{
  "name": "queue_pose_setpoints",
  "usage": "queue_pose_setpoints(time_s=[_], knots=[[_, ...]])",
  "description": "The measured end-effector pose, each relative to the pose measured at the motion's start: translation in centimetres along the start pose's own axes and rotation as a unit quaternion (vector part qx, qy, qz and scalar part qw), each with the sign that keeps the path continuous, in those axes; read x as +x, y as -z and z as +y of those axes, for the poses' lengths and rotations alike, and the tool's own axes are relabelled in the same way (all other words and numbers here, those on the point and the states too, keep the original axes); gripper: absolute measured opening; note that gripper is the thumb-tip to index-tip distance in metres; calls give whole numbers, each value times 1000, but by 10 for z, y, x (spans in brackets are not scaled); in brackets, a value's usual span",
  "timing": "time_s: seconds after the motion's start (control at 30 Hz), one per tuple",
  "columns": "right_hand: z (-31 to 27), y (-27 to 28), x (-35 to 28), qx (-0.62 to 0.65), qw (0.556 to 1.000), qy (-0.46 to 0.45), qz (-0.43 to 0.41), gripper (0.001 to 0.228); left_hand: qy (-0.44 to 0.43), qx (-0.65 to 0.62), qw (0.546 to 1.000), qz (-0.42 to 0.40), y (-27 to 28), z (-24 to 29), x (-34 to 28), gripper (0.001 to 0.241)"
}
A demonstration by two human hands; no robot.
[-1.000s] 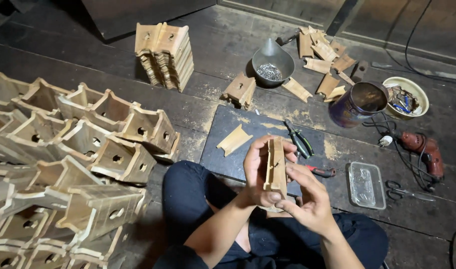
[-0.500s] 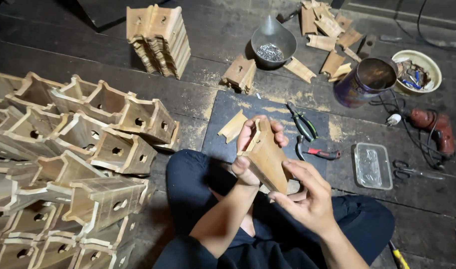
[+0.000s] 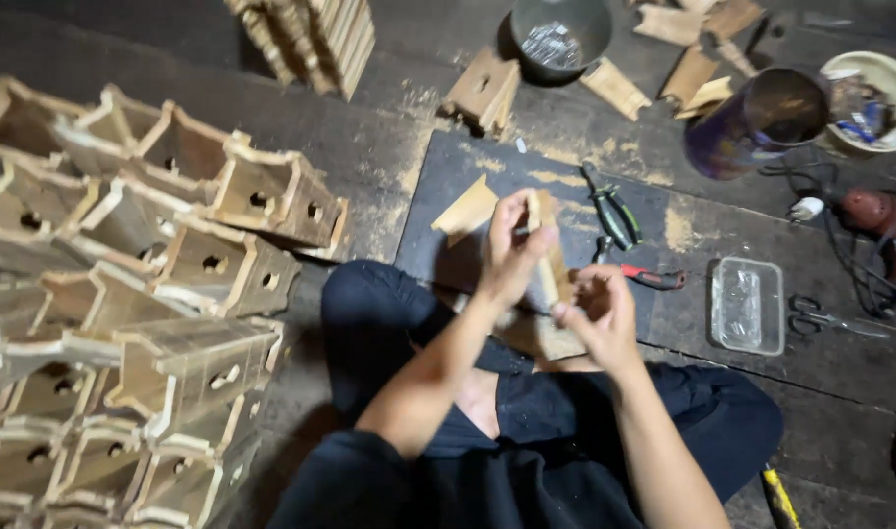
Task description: Assembling small wooden boxes or birdhouses by hand using a hammer and nails.
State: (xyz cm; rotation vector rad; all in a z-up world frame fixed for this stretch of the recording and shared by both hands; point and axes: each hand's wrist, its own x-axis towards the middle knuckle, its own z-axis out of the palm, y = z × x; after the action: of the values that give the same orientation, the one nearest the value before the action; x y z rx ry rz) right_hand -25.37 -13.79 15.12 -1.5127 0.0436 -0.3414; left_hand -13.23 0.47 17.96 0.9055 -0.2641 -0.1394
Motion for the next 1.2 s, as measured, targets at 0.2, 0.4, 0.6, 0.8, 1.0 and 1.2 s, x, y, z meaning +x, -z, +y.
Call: queue_pose_setpoints(time_s=[0.2, 0.4, 0.6, 0.8, 1.0, 1.2], knots=[[164, 69, 32, -107, 955, -232, 153, 52, 172, 635, 751, 57, 121, -41, 41, 90], [133, 57, 61, -401, 867, -291, 49, 49, 164, 764, 623, -37, 175, -111, 68, 84], [114, 75, 75, -528, 797, -292, 26, 44, 199, 566, 798, 56, 168, -98, 69, 93], [162, 100, 76, -389, 872, -263, 140, 44, 282, 23, 959, 22, 131, -68, 58, 93], [190, 116, 81, -341, 887, -247, 191, 47, 274, -66, 959, -25, 141, -71, 54, 64], [159, 136, 67, -55, 910, -214, 352, 40, 272, 5, 962, 22, 149, -93, 48, 71]])
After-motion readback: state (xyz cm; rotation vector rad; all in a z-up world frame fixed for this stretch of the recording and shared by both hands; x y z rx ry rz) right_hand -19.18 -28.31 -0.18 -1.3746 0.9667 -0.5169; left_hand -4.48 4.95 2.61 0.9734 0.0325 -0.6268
